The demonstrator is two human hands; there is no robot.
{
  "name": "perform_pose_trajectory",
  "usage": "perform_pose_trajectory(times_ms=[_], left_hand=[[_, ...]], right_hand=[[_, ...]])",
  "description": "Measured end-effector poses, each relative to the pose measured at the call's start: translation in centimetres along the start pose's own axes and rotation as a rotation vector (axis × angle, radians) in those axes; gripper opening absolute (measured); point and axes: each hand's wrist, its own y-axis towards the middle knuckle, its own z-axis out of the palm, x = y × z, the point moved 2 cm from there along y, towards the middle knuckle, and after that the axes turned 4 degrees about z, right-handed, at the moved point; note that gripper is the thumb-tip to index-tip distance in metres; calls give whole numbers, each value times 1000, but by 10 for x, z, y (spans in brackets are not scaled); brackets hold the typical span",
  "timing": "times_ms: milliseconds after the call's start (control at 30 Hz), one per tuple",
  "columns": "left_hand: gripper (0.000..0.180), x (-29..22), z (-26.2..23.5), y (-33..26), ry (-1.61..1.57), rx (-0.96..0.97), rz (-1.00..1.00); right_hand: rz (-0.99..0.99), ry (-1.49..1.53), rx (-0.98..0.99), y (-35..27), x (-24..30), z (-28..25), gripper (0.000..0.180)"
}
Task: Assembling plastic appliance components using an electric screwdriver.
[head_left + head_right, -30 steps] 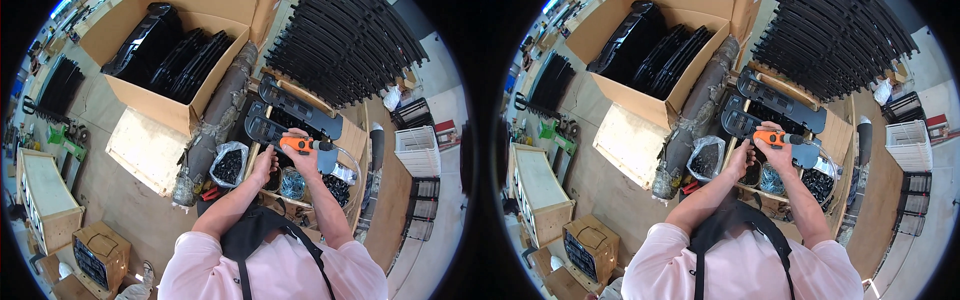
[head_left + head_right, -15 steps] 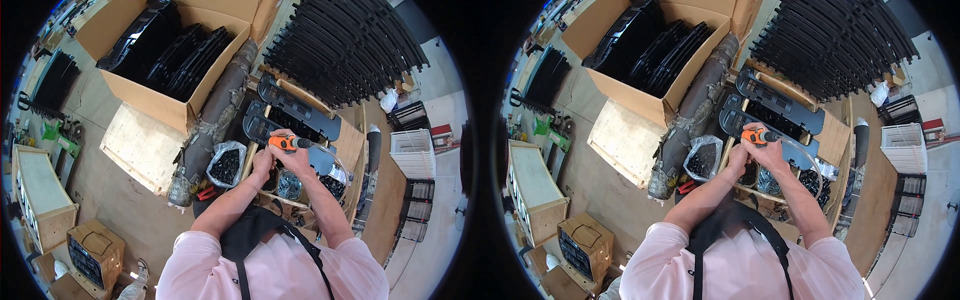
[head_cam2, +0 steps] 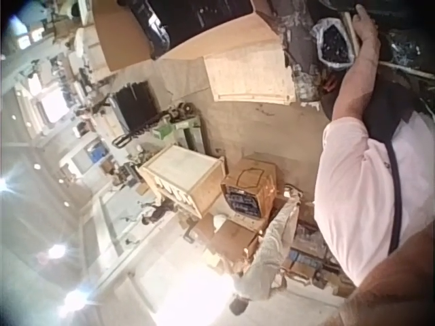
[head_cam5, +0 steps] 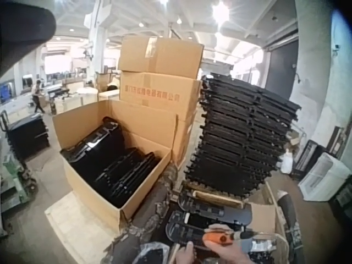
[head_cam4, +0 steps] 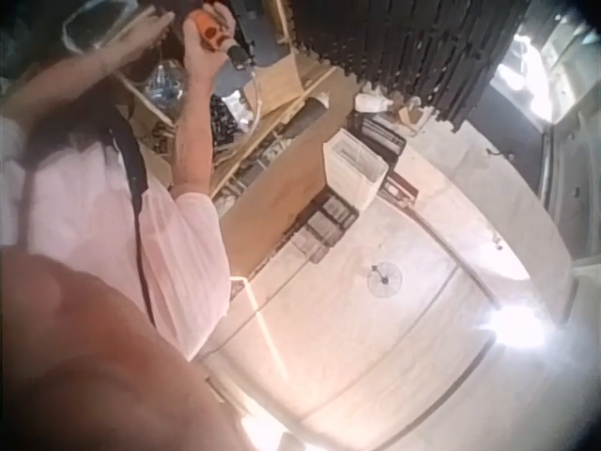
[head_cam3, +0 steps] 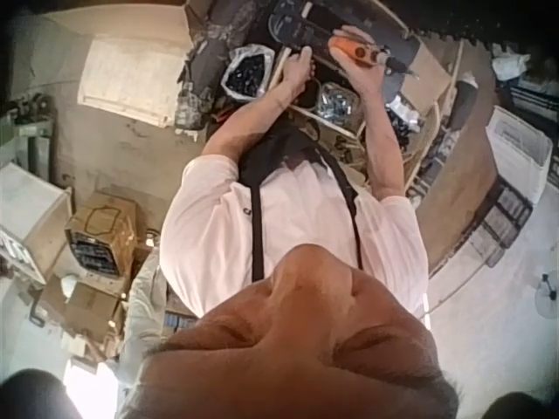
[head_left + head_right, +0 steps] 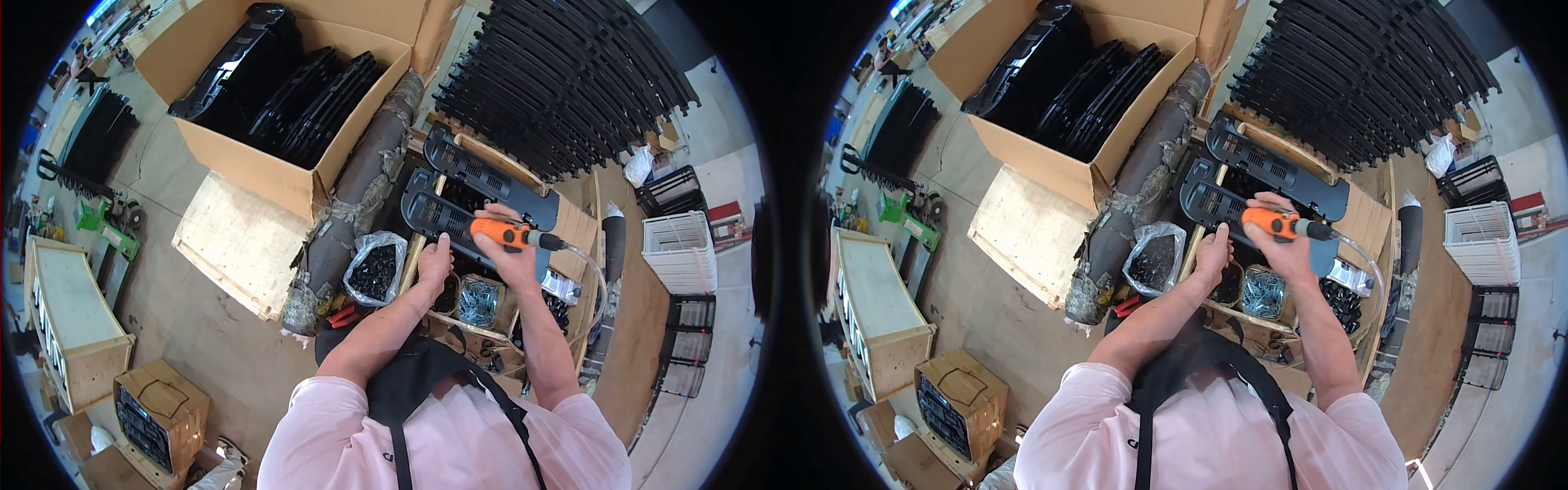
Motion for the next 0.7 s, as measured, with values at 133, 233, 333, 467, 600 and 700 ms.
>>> perform_pose_trajectory(times_ms=[133, 233, 333, 467, 600, 700], left_hand=[[48, 7, -8, -8, 43, -16, -6], [48, 6, -12, -23, 65, 21, -73], [42, 5, -24, -37, 31, 80, -194], [29, 10, -36, -53, 38, 283, -393], [24, -6, -18, -59, -93, 409, -295], [25, -14, -2, -49, -143, 448, -268]], right_hand=[[-61, -53, -158, 10, -39, -39, 53], [-32, -107, -272, 11, -73, -68, 52], [32, -138, -326, 2, -97, -86, 50], [13, -113, -321, -19, -113, -91, 53], [12, -162, -336, -29, -121, -99, 53], [66, -195, -296, -33, -113, -99, 53]])
